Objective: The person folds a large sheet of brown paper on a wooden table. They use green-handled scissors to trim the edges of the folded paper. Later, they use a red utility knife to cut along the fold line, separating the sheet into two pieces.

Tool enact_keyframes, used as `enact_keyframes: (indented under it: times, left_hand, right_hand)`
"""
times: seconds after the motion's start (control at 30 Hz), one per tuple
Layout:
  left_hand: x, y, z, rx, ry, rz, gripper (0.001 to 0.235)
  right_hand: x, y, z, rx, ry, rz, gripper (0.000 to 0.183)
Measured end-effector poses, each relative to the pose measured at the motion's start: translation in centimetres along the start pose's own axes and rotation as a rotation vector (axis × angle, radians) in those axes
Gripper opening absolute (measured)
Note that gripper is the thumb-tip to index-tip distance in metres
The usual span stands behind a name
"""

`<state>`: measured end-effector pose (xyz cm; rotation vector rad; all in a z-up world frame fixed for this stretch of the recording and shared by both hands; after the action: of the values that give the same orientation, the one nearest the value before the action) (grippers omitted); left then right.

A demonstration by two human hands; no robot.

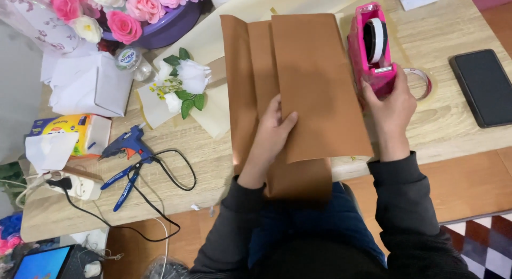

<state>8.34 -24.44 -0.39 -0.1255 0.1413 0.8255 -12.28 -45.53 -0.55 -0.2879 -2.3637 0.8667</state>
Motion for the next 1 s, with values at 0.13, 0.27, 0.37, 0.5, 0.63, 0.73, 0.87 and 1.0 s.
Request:
enact_keyframes:
  times: [0.13,0.27,0.37,0.5,0.63,0.73,0.87,1.0]
  left_hand:
    - [-3.8,0.9,2.7,-0.029,-0.182,0.043,0.073]
    - [-6.0,-1.1,-2.3,-0.112,-0.536,0.09,0.08]
    - [-8.5,-2.9,-3.0,-0.18,-0.465,0.025,0.077]
    - [-12.0,-6.0,-5.8,-0.2,-0.429,-0.029,0.072]
    - [-12.2,-5.3,-4.2,-0.259,-0.538,0.005,0.072]
    - [-10.8,-4.0,-3.0,-0.412,-0.56,-0.009,0.068]
    - [-6.8,-0.5,3.9,-0.711,-0.545,0.143,0.032]
    - [2.4,4.7,11.4,-0.592,-0.474,0.444,0.027]
  right_hand:
    - [1.8,-0.5,1.2,0.059,-0.086,0.143,0.063]
    - [5.1,-1.0,-0.7,-0.005,-0.462,0.202,0.065]
    - [6.7,-1.0,-2.9,0.005,-0.531,0.205,0.068]
    - [5.2,-0.5,-3.8,0.005,-0.502,0.221,0.069]
    - [2.5,0.5,-1.5,0.021,-0.31,0.208,0.069]
    - [1.9,0.5,-1.5,0.034,-0.188,0.16,0.069]
    - [0.5,0.2,-1.2,0.067,-0.186,0.044,0.072]
    - [1.0,0.6,-3.4,0.073,-0.297,-0.039,0.098]
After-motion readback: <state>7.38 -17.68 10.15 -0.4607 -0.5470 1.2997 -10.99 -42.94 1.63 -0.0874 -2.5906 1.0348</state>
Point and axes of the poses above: each hand's wrist, its own y-axis away from the middle knuckle, its own x-axis out of the back of the hand, z = x × y, the point moved 8 cm from there along -y, towards the middle knuckle, and after that the axes turned 15 degrees about z, right-handed, at the moved point
